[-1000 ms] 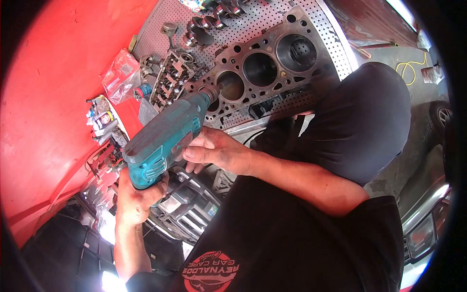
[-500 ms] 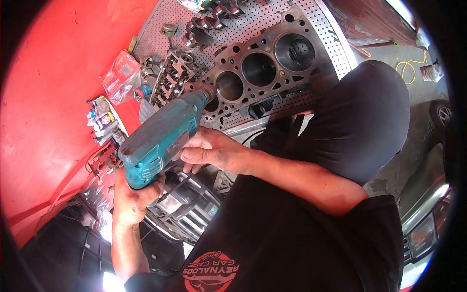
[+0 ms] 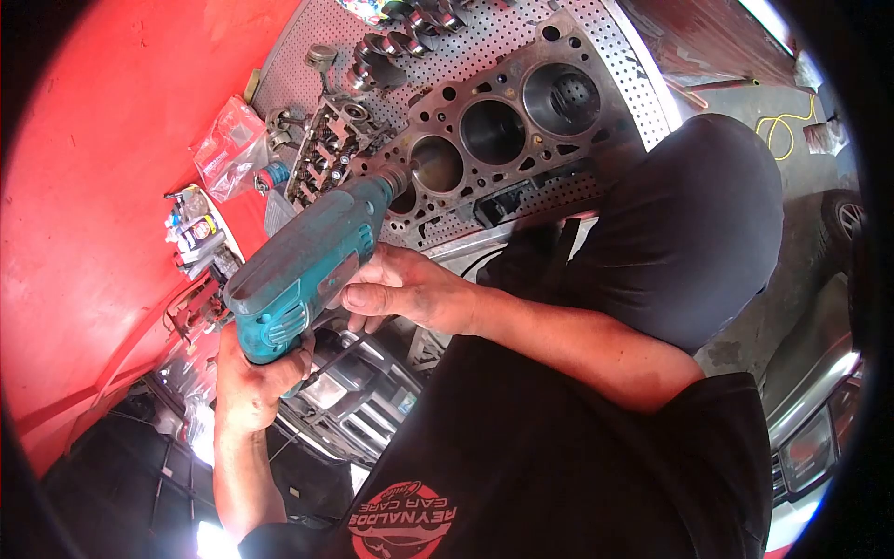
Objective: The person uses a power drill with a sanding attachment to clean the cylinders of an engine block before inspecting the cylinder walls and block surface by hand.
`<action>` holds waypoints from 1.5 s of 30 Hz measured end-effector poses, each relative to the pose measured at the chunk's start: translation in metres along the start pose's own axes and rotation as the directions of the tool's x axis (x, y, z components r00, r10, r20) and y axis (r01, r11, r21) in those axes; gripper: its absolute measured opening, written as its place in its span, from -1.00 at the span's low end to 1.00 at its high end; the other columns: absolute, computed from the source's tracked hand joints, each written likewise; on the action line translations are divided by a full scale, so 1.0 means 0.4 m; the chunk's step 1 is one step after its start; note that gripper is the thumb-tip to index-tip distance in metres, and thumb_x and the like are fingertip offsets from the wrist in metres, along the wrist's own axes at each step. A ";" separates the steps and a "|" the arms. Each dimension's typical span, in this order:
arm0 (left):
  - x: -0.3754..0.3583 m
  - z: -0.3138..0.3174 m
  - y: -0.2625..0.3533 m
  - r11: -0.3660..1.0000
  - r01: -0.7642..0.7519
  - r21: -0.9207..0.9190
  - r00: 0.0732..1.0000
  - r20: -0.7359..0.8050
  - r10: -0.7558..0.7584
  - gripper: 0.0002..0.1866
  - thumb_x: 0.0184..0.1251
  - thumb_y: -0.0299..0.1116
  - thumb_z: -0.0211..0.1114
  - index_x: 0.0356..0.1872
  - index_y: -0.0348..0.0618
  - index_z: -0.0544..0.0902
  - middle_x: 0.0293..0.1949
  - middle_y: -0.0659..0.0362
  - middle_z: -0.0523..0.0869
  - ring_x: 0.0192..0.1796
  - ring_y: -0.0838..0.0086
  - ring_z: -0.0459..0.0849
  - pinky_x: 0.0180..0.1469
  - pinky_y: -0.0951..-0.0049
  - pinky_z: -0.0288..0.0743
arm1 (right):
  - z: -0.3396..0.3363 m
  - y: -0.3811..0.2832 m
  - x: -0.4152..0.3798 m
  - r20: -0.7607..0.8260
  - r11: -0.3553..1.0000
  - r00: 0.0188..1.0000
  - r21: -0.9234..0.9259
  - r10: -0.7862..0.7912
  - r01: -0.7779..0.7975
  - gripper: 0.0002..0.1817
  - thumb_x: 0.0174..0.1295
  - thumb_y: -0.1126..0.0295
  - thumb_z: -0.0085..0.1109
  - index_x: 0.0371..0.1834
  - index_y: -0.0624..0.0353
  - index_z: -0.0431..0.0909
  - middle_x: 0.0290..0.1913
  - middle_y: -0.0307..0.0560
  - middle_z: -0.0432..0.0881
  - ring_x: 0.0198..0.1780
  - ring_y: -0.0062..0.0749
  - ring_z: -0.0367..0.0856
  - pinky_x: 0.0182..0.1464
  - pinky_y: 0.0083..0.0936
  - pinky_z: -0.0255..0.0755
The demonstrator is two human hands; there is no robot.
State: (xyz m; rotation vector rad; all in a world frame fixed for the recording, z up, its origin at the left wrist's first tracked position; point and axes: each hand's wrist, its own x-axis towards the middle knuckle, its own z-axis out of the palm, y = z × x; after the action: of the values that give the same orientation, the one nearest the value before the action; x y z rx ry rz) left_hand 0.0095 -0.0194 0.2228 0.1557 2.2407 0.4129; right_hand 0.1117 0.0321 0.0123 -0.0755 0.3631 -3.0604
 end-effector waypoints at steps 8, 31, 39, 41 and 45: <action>-0.001 -0.006 -0.001 1.000 -0.017 0.002 1.000 0.010 0.017 -0.83 -0.06 -0.60 0.24 -0.36 -0.31 0.63 -0.48 0.26 0.63 -0.46 0.60 0.54 -0.40 0.55 0.37 | 0.001 0.001 0.003 0.013 1.000 1.000 0.001 -0.008 0.008 -0.37 0.46 0.03 0.17 0.38 0.24 0.28 0.19 0.03 0.59 -0.02 -0.34 0.66 0.02 -0.35 0.60; -0.009 -0.013 0.008 1.000 -0.017 0.014 1.000 -0.004 0.017 -0.81 -0.06 -0.58 0.26 -0.33 -0.33 0.65 -0.46 0.23 0.66 -0.44 0.55 0.59 -0.36 0.51 0.48 | 0.005 -0.004 0.011 0.048 1.000 0.999 -0.019 -0.012 0.013 -0.35 0.45 0.00 0.16 0.37 0.27 0.31 0.18 0.03 0.60 -0.01 -0.33 0.67 0.03 -0.34 0.60; -0.008 -0.007 0.003 0.999 -0.006 0.041 0.999 -0.044 0.008 -0.79 -0.06 -0.58 0.28 -0.31 -0.34 0.65 -0.44 0.22 0.67 -0.41 0.54 0.60 -0.33 0.50 0.49 | 0.003 -0.003 0.009 0.034 1.000 0.999 -0.023 -0.013 0.014 -0.36 0.45 0.00 0.16 0.36 0.28 0.33 0.17 0.02 0.60 -0.01 -0.34 0.66 0.02 -0.35 0.60; -0.008 -0.006 0.005 1.000 -0.017 0.010 0.999 -0.034 0.017 -0.78 -0.06 -0.59 0.28 -0.29 -0.35 0.65 -0.43 0.21 0.67 -0.40 0.54 0.61 -0.31 0.50 0.50 | 0.006 -0.011 0.006 0.034 1.000 0.999 -0.016 -0.009 0.010 -0.36 0.45 0.00 0.16 0.35 0.28 0.33 0.17 0.01 0.60 -0.01 -0.34 0.66 0.03 -0.36 0.60; -0.010 -0.012 0.005 1.000 -0.009 0.010 1.000 -0.027 0.010 -0.74 -0.08 -0.61 0.28 -0.26 -0.36 0.65 -0.41 0.19 0.67 -0.39 0.53 0.61 -0.30 0.49 0.50 | 0.007 -0.016 0.009 0.056 1.000 0.998 -0.023 -0.015 0.016 -0.37 0.45 0.02 0.16 0.35 0.29 0.33 0.17 0.00 0.61 -0.01 -0.35 0.65 0.03 -0.37 0.59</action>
State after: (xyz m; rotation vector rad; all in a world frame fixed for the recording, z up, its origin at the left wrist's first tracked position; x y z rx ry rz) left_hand 0.0084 -0.0199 0.2294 0.1668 2.2700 0.4115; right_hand 0.1081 0.0374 0.0167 -0.1649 0.3963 -3.0625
